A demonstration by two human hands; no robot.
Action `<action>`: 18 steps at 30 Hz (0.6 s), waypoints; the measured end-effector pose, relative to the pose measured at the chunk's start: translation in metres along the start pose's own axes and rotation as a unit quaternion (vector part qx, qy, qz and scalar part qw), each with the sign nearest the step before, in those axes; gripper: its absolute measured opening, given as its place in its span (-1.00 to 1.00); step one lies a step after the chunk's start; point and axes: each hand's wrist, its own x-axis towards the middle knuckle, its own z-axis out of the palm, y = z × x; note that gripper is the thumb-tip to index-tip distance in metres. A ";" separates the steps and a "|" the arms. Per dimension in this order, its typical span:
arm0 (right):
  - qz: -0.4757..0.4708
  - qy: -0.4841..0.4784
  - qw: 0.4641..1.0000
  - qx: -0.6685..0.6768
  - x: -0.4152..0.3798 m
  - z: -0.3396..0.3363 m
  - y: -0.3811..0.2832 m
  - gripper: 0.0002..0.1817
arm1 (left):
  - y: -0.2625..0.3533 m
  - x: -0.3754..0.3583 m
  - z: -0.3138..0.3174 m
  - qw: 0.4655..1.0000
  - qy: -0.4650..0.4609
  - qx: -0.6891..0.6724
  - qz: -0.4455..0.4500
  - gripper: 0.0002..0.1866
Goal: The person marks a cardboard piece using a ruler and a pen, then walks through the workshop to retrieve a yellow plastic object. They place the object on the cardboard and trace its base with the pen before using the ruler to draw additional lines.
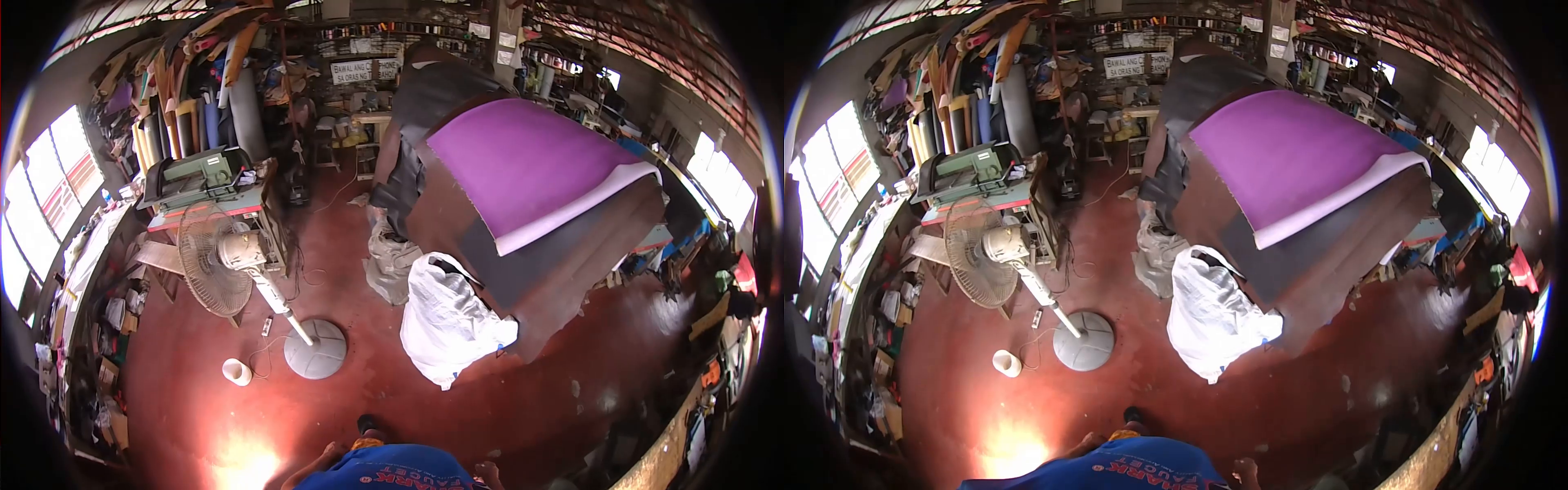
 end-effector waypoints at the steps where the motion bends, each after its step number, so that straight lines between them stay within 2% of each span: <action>1: 0.037 0.060 0.996 -0.055 0.015 0.009 0.003 -0.79 | -0.005 -0.005 -0.001 1.000 0.003 -0.003 -0.001 -0.48; 3: 0.086 0.143 0.981 -0.100 0.035 0.018 -0.004 -0.79 | -0.016 -0.023 -0.001 0.994 0.030 -0.084 -0.065 -0.51; 6: 0.003 0.145 0.989 -0.024 0.043 0.020 -0.037 -0.77 | -0.025 -0.046 -0.004 0.964 0.069 -0.202 -0.156 -0.55; 8: -0.035 0.136 0.990 0.003 0.052 0.026 -0.045 -0.74 | -0.020 -0.050 -0.024 0.958 0.053 -0.228 -0.163 -0.61; 12: -0.033 0.145 0.989 -0.025 0.033 0.004 -0.120 -0.78 | -0.015 -0.031 -0.053 0.947 0.037 -0.276 -0.160 -0.72; 17: -0.019 0.030 0.982 0.185 0.046 -0.013 -0.123 -0.75 | -0.010 0.011 -0.093 0.925 0.059 -0.358 -0.111 -0.81; 18: -0.002 0.071 0.983 0.169 0.046 -0.009 -0.129 -0.70 | -0.011 0.018 -0.097 0.918 0.063 -0.378 -0.097 -0.82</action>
